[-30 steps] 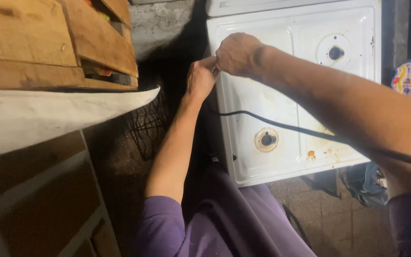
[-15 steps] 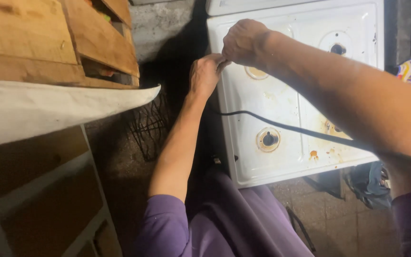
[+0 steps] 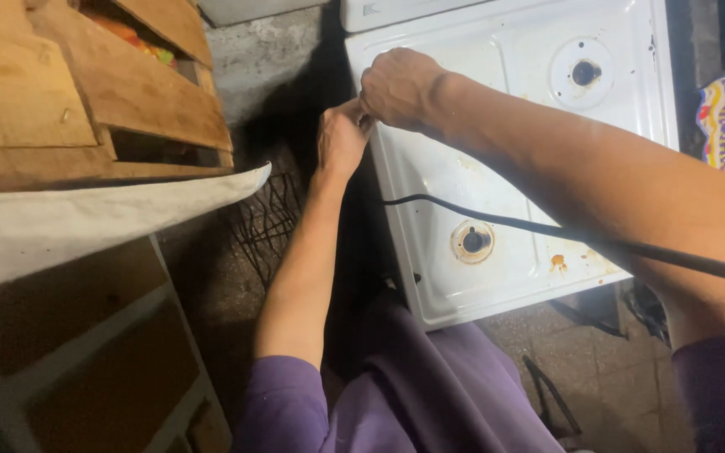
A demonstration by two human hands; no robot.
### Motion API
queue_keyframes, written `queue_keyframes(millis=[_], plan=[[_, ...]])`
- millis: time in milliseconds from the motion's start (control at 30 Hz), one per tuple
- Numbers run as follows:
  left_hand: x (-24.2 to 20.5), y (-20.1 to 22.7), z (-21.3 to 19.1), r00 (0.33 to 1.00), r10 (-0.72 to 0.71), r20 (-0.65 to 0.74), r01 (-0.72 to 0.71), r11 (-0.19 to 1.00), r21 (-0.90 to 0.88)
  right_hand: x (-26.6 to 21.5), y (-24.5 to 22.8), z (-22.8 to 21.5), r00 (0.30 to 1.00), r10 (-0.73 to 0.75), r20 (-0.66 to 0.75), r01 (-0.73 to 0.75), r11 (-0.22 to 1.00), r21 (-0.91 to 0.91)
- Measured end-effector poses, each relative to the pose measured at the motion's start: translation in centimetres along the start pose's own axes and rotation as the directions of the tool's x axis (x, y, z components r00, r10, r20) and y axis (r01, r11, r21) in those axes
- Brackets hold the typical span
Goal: Repairing or disassembling a gas stove top using hand tools like pliers and a screwdriver
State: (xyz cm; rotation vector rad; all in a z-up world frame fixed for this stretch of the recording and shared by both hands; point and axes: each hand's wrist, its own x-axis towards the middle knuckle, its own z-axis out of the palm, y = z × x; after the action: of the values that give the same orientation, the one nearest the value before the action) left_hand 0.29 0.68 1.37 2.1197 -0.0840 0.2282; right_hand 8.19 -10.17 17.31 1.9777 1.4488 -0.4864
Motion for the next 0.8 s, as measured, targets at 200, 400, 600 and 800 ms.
queue_keyframes(millis=[200,400,600,800], plan=[[-0.2,0.7,-0.5,0.998,0.019,0.053,-0.018,1.0,-0.021,-0.9,0.3,-2.5,0.898,0.251,0.363,-0.426,0.704,0.568],[0.0,-0.5,0.4,0.994,0.108,0.026,-0.109,0.994,0.019,-0.2,0.1,0.3,0.95,0.217,0.224,-0.288,0.884,0.367],[0.2,-1.0,1.4,0.991,0.132,-0.028,-0.127,0.982,0.139,-2.0,0.9,-2.0,0.999,0.004,0.043,-0.002,0.999,-0.05],[0.4,-0.5,1.3,0.996,0.084,-0.019,-0.081,0.99,0.119,-0.3,1.3,-0.2,0.886,0.32,0.336,-0.46,0.705,0.54]])
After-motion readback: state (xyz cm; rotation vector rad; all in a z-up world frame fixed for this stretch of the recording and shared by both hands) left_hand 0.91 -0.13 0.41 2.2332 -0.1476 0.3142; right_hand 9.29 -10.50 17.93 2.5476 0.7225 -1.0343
